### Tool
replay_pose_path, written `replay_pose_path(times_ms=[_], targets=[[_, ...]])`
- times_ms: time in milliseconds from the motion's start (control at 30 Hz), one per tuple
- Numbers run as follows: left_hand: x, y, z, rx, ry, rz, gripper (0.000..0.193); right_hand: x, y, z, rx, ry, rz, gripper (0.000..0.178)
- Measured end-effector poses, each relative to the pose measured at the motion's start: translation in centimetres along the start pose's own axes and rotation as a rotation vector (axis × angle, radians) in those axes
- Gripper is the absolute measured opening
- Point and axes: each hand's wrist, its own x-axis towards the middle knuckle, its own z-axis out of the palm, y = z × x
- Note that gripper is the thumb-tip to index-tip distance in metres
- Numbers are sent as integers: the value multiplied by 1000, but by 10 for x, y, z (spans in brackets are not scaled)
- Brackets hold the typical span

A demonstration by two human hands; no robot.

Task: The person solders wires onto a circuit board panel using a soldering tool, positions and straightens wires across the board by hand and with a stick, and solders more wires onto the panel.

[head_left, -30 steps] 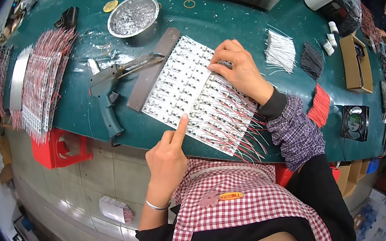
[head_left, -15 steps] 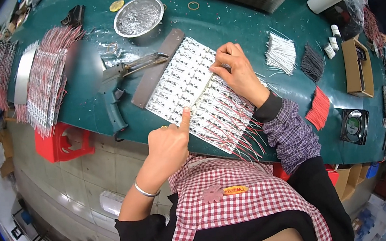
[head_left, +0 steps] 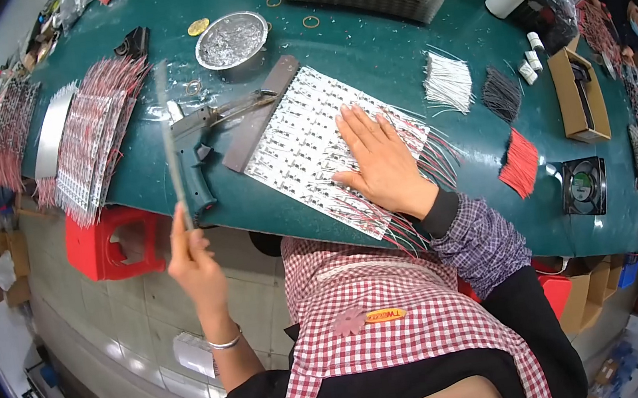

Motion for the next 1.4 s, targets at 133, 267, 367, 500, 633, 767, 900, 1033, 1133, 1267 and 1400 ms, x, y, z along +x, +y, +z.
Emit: replay_pose_path(times_ms=[133,267,367,500,633,767,900,1033,1133,1267,1400], targets=[[10,-45,-16,229,222,-6,44,-18,3,-7,-8,-57,20,77],[16,-61,-27,575,193,102,41,-22,2,-20,287,125,101,50],[28,-54,-20,720,138,61,38,6,7,-30,152,340,50,39],[48,-55,0,768,114,164,35,14,45,16,-34,282,29,42],[57,-56,-6,869,138,163,32,-1,46,22,-75,221,74,44],[70,-61,-7,871,140,229,32,-10,37,4,-95,211,137,42],[82,-58,7,970,102,210,29,8,-8,-23,-17,183,56,48],[75,-45,23,654,311,364,33,-5,-23,18,105,-2,-122,71],[62,-28,32,570,137,273,37,-11,-20,25,116,-6,-135,72],[75,-20,38,702,36,183,53,-12,-13,23,77,-14,-152,69],[96,-4,36,633,-13,98,46,-20,-4,17,43,-4,-180,67]])
